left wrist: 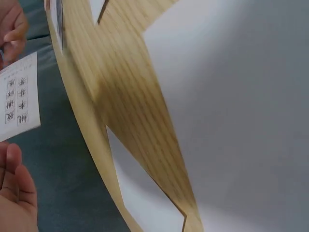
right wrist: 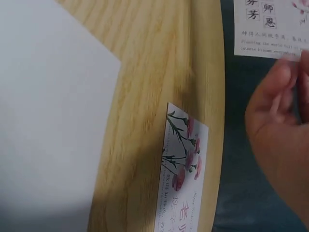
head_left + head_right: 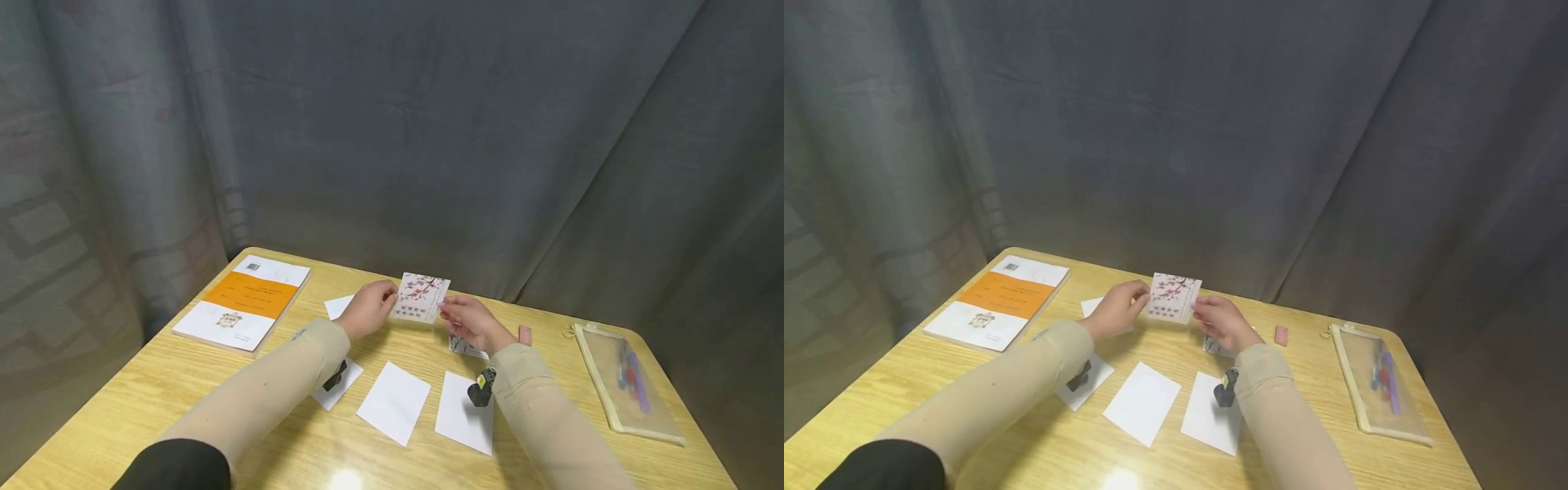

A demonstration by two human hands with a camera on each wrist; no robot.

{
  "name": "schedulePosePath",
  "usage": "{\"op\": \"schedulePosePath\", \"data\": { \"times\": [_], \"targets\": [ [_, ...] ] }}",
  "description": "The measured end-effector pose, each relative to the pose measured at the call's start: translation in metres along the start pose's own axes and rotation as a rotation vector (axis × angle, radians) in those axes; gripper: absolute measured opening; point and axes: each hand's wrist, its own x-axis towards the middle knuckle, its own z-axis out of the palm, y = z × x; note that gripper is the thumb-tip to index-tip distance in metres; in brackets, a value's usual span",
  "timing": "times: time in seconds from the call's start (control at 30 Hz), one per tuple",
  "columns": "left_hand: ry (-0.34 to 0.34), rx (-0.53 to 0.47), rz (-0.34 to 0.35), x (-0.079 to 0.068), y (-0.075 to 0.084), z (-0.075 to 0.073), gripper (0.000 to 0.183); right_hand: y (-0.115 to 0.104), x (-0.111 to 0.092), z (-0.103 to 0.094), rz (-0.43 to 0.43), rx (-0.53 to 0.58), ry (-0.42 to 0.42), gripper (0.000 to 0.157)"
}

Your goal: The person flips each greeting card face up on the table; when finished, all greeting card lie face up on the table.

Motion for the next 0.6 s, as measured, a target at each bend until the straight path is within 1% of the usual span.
{"op": "schedulePosePath", "data": {
  "times": [0.07, 0.13, 0.23, 0.3, 0.37, 0.4, 0.5, 0.6],
  "targets": [
    [-0.006, -0.04, -0.027, 0.001, 0.001, 0.001, 0.013, 0.001, -0.001, 0.002, -0.024, -0.063, 0.033, 0.01],
    [-0.009, -0.1, -0.063, 0.002, 0.0, 0.002, 0.015, 0.002, -0.002, 0.003, -0.077, -0.154, 0.065, 0.013],
    [0.015, -0.137, -0.096, 0.003, 0.002, 0.001, 0.036, 0.002, -0.003, 0.006, -0.191, -0.297, 0.104, 0.013],
    [0.049, -0.112, -0.087, 0.004, 0.005, -0.001, 0.049, 0.002, -0.002, 0.008, -0.268, -0.394, 0.131, 0.012],
    [0.079, -0.03, -0.047, 0.004, 0.008, -0.002, 0.043, 0.001, -0.001, 0.011, -0.323, -0.451, 0.133, 0.013],
    [0.089, 0.012, -0.028, 0.005, 0.009, -0.002, 0.038, 0.001, 0.0, 0.013, -0.337, -0.473, 0.126, 0.014],
    [0.096, 0.099, 0.005, 0.005, 0.012, -0.001, 0.023, 0.001, -0.001, 0.017, -0.337, -0.507, 0.109, 0.016],
    [0.094, 0.112, 0.002, 0.004, 0.012, 0.001, 0.018, 0.002, -0.002, 0.019, -0.312, -0.522, 0.104, 0.015]
  ]
}}
